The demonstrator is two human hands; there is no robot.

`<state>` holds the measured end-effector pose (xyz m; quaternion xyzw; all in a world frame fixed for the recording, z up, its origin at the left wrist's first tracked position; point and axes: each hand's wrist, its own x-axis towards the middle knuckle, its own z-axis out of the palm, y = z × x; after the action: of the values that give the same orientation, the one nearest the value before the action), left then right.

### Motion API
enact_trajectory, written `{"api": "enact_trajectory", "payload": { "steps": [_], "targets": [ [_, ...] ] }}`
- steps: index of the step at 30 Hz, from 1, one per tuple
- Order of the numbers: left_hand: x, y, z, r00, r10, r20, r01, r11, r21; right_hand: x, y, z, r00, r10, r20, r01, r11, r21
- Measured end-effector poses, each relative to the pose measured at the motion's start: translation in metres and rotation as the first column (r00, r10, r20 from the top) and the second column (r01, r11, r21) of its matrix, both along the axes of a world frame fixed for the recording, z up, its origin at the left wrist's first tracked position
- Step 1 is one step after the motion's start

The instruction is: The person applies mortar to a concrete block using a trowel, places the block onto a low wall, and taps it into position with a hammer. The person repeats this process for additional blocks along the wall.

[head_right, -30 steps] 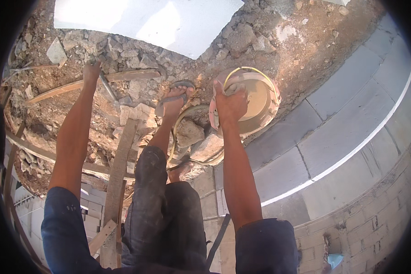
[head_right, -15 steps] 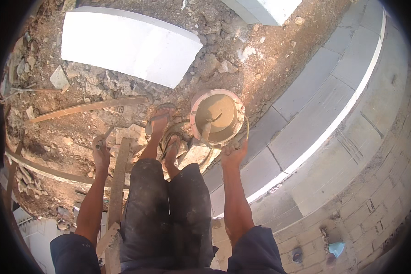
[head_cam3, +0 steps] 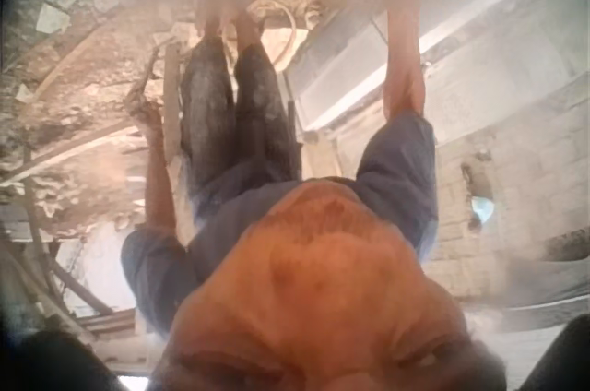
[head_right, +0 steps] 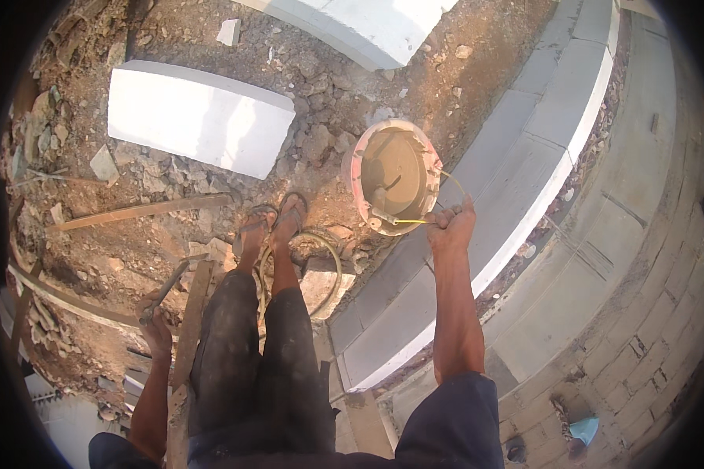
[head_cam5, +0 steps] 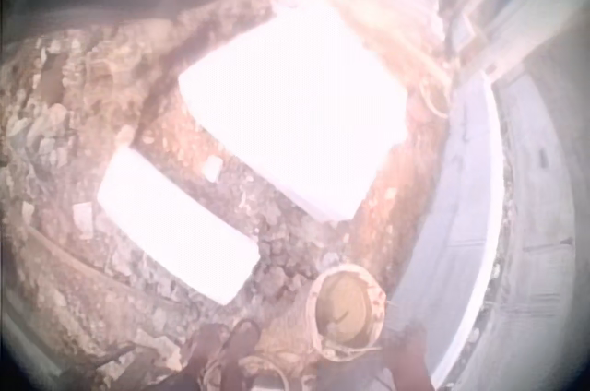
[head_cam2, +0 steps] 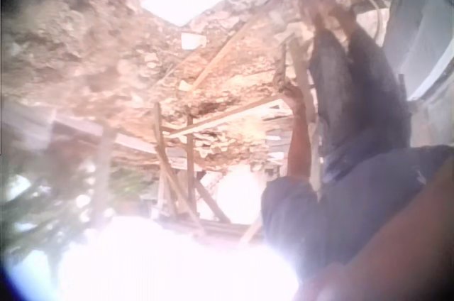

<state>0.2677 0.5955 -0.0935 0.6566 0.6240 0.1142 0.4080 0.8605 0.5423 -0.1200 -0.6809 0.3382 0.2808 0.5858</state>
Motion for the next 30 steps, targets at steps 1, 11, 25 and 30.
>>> {"api": "enact_trajectory", "payload": {
  "steps": [1,11,25,30],
  "targets": [
    [0.001,-0.006,0.005,0.999,0.049,0.004,-0.049,0.997,-0.066,0.008,0.002,-0.002,1.0,-0.019,0.02,0.018,1.0,0.012],
    [0.027,-0.017,0.049,0.981,-0.095,0.171,0.09,0.995,0.034,0.06,0.031,-0.107,0.995,-0.055,0.087,0.042,0.989,0.141],
    [0.188,0.0,0.142,0.666,-0.655,0.358,0.624,0.752,0.213,-0.216,-0.101,0.086,0.714,0.243,-0.656,-0.11,0.965,0.238],
    [0.225,-0.038,0.238,0.37,-0.832,0.414,0.806,0.509,0.302,-0.289,-0.124,0.186,0.692,-0.052,-0.72,0.595,0.605,0.528]
  ]
}}
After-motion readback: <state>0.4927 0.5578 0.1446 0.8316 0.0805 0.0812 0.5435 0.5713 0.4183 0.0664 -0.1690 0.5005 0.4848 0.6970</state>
